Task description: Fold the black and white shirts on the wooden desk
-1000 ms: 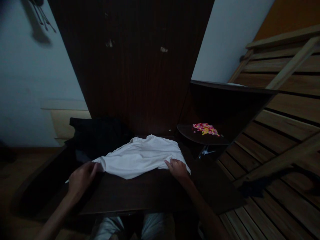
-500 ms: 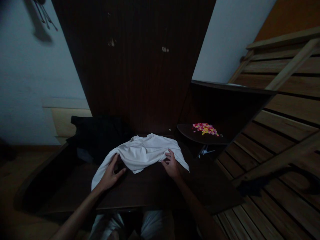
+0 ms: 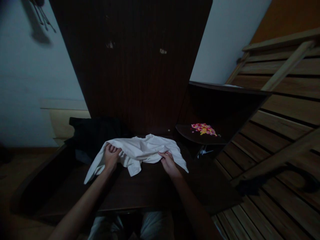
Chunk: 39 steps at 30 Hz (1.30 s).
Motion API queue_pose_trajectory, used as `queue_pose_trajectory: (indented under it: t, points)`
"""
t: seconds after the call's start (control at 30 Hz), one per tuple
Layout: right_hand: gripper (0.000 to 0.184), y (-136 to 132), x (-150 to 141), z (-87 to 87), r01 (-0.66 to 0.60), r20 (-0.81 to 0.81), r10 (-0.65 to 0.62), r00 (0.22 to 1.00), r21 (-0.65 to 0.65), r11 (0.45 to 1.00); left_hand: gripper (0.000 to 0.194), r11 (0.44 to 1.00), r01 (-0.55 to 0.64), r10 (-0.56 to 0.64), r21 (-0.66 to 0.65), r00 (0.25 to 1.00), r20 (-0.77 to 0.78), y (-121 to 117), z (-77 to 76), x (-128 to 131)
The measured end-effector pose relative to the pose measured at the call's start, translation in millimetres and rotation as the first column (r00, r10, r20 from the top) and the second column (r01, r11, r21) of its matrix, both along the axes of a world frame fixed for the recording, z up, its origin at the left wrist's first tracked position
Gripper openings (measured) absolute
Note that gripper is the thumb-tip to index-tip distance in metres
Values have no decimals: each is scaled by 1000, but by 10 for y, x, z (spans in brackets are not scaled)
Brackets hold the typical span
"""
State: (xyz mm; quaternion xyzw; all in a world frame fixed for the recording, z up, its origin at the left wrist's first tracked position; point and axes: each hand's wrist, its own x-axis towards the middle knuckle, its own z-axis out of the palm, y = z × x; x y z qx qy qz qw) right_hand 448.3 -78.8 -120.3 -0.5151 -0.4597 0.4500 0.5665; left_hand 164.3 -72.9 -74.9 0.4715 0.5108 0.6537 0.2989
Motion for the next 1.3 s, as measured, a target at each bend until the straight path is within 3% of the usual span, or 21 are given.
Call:
queue_pose_trajectory:
  t: [0.2,0.37,0.53,0.63,0.73,0.8,0.9,0.97,1.03,1.1,1.13,1.17,1.2,1.3]
  points:
    - [64,-113,-11,325,41,-98,-41,994,-8,999,74,988,155,-150,-19,976,159,-16,131,31]
    - [65,-132,84,664,75,-89,-71,994,45,996,89,973,227,-218,-38,960,175,-20,304,-16]
    - [67,21,393,860,188,-86,-181,980,91,978,78,961,267,-258,-71,960,113,-10,557,-285]
    - [63,145,572,856,260,-61,-255,965,110,959,73,926,313,-286,-209,947,149,-57,699,-485]
    - [50,204,691,735,306,42,-307,951,30,951,74,874,325,-315,-362,945,88,-119,718,-653]
    - [46,185,736,615,267,117,-259,959,-56,962,77,851,330,-363,-410,932,-3,-160,648,-749]
    - [54,100,775,461,90,215,-64,975,-113,989,74,828,388,-482,-405,862,-159,-225,515,-880]
    - [59,47,806,418,-52,295,86,952,-122,991,61,766,458,-598,-451,765,-238,-285,491,-950]
    - [57,25,847,431,-138,406,190,894,-153,978,48,641,527,-738,-557,624,-259,-357,552,-991]
    - [53,32,886,487,-122,555,210,805,-191,974,43,496,561,-850,-663,470,-238,-420,673,-995]
    - [49,40,897,525,-77,638,190,746,-201,977,44,460,555,-872,-693,428,-237,-437,739,-982]
    - [44,48,897,567,-10,721,152,676,-197,980,47,472,529,-867,-705,424,-262,-439,800,-961]
    - [38,53,885,610,72,797,99,595,-176,982,51,537,481,-827,-693,461,-322,-424,848,-931]
    - [28,51,763,725,263,941,-73,331,-17,965,54,851,235,-504,-469,615,-607,-288,875,-795]
